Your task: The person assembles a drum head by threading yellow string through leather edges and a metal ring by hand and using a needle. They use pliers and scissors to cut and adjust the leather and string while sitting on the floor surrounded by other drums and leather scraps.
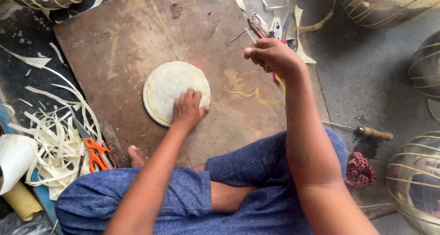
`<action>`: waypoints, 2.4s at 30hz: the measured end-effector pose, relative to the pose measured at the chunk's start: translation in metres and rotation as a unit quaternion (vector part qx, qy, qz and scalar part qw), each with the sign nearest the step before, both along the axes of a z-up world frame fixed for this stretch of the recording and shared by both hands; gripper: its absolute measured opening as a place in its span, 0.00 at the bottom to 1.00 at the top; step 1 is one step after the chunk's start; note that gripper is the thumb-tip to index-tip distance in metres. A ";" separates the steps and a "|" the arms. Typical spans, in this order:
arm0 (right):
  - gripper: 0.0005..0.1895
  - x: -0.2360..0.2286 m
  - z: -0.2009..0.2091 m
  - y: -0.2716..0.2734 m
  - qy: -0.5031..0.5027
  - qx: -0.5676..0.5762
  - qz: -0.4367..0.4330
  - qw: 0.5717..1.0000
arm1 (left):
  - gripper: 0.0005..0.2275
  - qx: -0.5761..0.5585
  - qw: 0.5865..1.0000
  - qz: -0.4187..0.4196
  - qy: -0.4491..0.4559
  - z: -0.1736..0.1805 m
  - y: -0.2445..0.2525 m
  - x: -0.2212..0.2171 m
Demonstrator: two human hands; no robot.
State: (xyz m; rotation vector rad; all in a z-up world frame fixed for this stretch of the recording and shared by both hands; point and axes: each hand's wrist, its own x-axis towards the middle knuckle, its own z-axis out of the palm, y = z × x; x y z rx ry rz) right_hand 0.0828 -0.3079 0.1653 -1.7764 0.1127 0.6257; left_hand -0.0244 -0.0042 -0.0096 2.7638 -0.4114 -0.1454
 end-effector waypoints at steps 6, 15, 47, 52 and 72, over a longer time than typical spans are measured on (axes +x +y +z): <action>0.13 -0.022 0.047 0.027 -0.011 -0.006 0.121 0.993 | 0.41 0.183 0.946 -0.250 -0.100 0.022 -0.005 0.087; 0.14 -0.017 0.054 0.019 -0.093 0.126 0.149 0.976 | 0.25 0.125 0.985 -0.116 0.029 0.051 0.040 0.149; 0.12 -0.141 0.026 0.224 -0.143 -0.070 0.053 0.986 | 0.10 -0.368 0.926 0.077 -0.042 0.170 0.166 -0.005; 0.11 -0.132 0.021 0.222 -0.139 -0.047 0.065 0.987 | 0.10 -0.375 0.923 0.085 -0.005 0.179 0.156 -0.001; 0.10 -0.133 0.055 0.211 -0.069 -0.076 0.102 0.989 | 0.06 -0.331 0.940 0.075 -0.031 0.190 0.124 -0.021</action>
